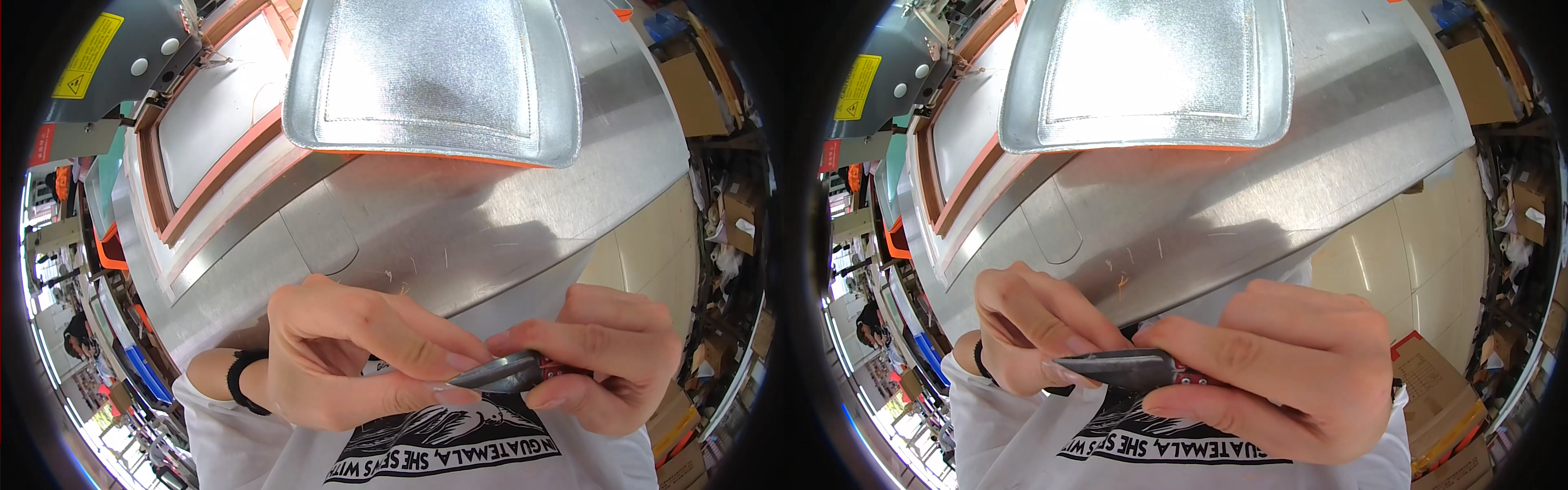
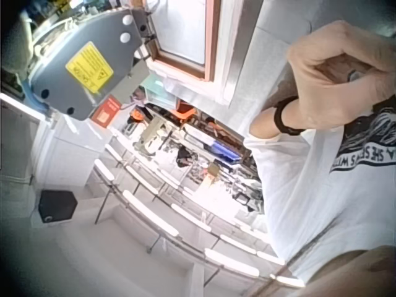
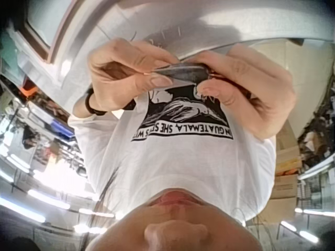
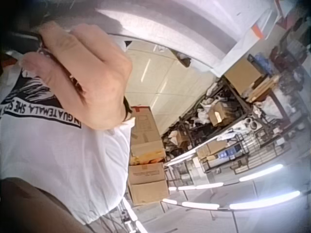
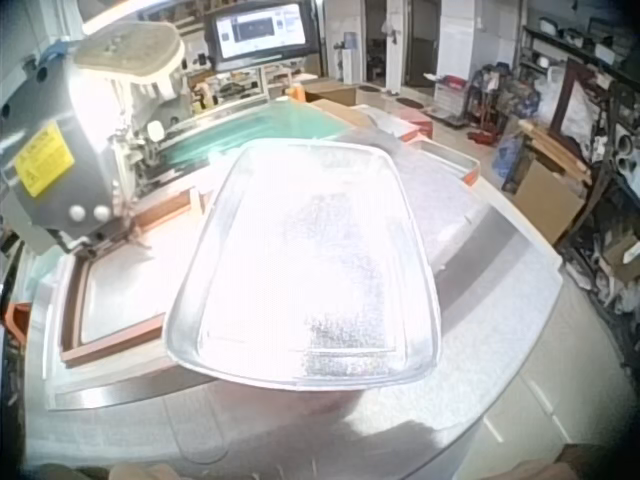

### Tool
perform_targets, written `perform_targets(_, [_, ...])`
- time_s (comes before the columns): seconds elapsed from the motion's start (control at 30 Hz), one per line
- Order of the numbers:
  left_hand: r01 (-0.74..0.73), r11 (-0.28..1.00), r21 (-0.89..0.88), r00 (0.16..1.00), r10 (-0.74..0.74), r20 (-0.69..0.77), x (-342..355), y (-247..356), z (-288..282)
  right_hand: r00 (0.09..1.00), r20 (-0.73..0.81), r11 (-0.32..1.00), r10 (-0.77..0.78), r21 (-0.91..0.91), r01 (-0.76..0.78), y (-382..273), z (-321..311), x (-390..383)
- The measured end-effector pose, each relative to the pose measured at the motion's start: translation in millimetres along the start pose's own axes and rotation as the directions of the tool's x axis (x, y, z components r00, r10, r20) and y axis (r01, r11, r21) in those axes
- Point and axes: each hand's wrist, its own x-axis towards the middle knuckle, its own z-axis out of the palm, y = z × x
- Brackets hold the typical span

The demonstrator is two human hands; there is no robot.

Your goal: Cutting a piece of translucent material using hand shears.

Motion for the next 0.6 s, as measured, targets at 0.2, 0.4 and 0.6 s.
perform_targets(0.2, [-0.005,1.000,-0.007,1.000,0.005,0.022,1.1,-1.9,-1.6,0.997,0.042,0.997,0.063,0.038,-0.065,-3.7,-4.0,0.5])
perform_targets(0.4, [-0.021,1.000,0.020,0.998,0.020,0.056,1.5,-0.5,-2.0,0.999,0.039,1.000,0.000,0.011,-0.001,-1.5,-2.2,0.7])
perform_targets(0.6, [-0.015,1.000,0.009,0.998,0.014,0.063,1.6,-0.3,-1.8,1.000,0.010,0.999,0.018,0.030,-0.019,-1.0,-0.2,0.3])
